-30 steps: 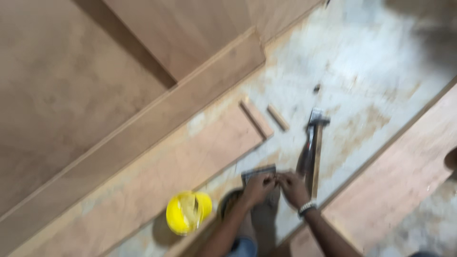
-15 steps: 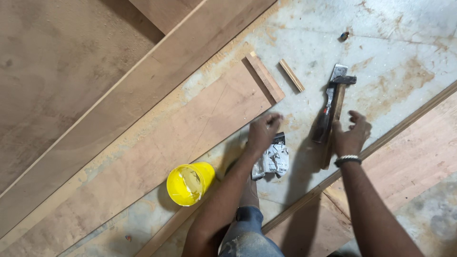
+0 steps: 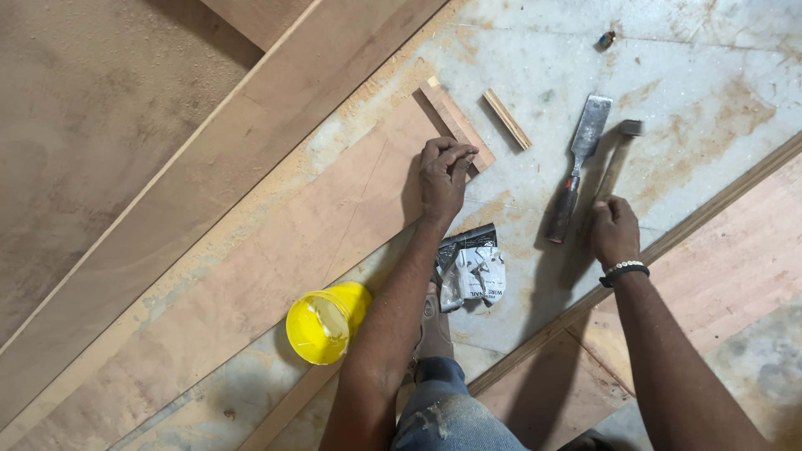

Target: The person applies adhesive from a yellow bucket to wood strips using a spreader, positions them onto larger wood panels, and secures them by tapping with a hammer and trimming with a chisel.

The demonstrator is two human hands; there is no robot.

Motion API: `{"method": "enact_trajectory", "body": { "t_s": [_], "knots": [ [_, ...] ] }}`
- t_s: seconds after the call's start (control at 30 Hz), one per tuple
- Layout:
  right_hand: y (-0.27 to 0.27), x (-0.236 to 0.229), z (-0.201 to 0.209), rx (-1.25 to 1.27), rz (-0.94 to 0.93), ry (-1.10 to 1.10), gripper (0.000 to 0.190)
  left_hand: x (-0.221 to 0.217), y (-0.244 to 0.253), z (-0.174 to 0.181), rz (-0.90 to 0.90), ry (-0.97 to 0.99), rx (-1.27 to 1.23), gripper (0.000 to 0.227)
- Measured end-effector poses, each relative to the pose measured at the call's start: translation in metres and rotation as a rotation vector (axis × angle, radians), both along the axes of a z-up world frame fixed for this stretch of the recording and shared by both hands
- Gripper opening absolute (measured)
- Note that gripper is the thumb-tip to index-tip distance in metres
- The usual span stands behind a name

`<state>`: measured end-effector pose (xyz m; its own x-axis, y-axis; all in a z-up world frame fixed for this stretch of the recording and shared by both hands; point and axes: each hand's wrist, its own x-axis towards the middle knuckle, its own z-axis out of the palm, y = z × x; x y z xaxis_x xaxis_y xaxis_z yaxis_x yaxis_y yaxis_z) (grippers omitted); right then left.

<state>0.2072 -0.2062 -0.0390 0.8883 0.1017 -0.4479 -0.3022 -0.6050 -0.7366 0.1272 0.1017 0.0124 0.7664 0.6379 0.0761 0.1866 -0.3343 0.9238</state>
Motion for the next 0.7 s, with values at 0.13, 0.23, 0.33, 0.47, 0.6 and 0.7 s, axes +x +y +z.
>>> {"method": "enact_trajectory", "body": {
  "t_s": [0.13, 0.23, 0.33, 0.47, 0.6, 0.7],
  "knots": [
    [-0.008, 0.002, -0.006, 0.226, -0.258, 0.085, 0.033, 0.001, -0.001, -0.004, 0.015, 0.038, 0.037, 0.012],
    [-0.002, 0.005, 0.02, 0.236, -0.329, 0.151, 0.036, -0.001, -0.001, -0.003, 0.003, 0.044, 0.065, 0.012],
    [0.01, -0.001, 0.07, 0.136, -0.086, 0.071, 0.023, -0.001, -0.001, -0.002, 0.001, 0.038, 0.066, 0.013],
    [0.037, -0.006, 0.13, 0.29, 0.094, 0.146, 0.03, -0.003, -0.001, -0.003, 0.011, -0.025, 0.026, 0.013],
    [0.057, -0.017, 0.166, 0.073, 0.291, 0.233, 0.031, -0.003, -0.003, -0.005, 0.027, -0.034, 0.018, 0.015],
    [0.068, -0.031, 0.179, -0.034, 0.466, 0.141, 0.042, -0.005, -0.004, -0.007, 0.039, -0.009, 0.108, 0.011]
  ]
}}
